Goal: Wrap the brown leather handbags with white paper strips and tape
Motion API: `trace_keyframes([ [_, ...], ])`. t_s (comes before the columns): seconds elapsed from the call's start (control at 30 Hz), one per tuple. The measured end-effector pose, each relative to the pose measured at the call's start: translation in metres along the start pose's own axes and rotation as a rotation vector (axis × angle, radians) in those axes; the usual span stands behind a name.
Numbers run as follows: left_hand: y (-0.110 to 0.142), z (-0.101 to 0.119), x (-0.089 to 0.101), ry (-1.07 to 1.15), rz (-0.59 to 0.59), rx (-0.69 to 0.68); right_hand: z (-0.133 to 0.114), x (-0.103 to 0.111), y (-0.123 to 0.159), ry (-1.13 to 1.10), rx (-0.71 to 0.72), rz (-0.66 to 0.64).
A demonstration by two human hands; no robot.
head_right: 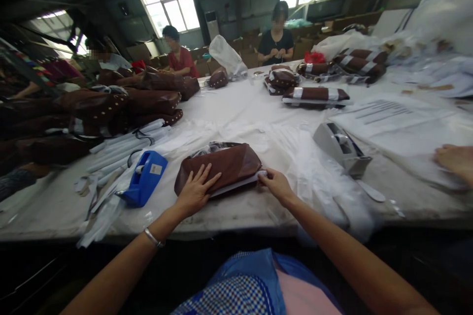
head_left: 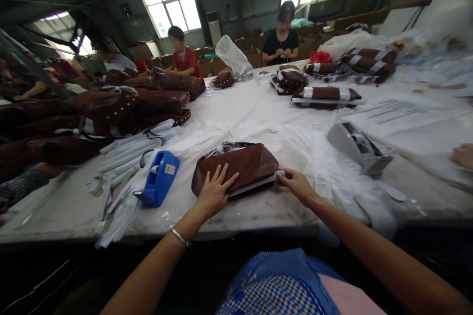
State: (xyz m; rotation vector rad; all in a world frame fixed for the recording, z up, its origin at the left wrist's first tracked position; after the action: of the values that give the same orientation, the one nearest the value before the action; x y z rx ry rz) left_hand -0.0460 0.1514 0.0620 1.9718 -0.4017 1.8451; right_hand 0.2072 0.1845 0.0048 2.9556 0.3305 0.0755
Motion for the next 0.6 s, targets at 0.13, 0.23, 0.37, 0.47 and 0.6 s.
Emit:
trace_keyframes([
  [0.13, 0.005, 0.007, -0.002, -0.034, 0.11, 0.018, -0.002, 0.007, 0.004, 0.137, 0.009, 0.022],
  [0.23, 0.007, 0.009, -0.007, -0.046, 0.159, 0.049, -0.041, 0.016, 0.023, 0.547, 0.195, 0.191],
  [0.37, 0.008, 0.01, -0.011, -0.035, 0.194, 0.061, -0.084, -0.039, 0.043, 0.937, 0.567, 0.078],
  [0.47, 0.01, 0.011, -0.012, -0.026, 0.198, 0.069, -0.063, -0.088, 0.037, 1.028, 0.649, -0.212],
  [0.6, 0.01, 0.018, -0.008, -0.008, 0.181, 0.083, -0.026, -0.102, 0.021, 1.039, 0.627, -0.31],
])
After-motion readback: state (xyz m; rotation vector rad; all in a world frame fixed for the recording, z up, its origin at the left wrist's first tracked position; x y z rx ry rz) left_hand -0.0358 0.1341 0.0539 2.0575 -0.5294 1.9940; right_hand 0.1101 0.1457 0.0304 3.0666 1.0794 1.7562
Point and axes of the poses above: each hand's wrist, its own y-axis away from the middle knuckle, its own x-axis out of the back of the hand, z = x × y, the point moved 10 cm from there along -y, towards the middle knuckle, and after that the axes turned 8 degrees about -z, right-handed, at the moved point
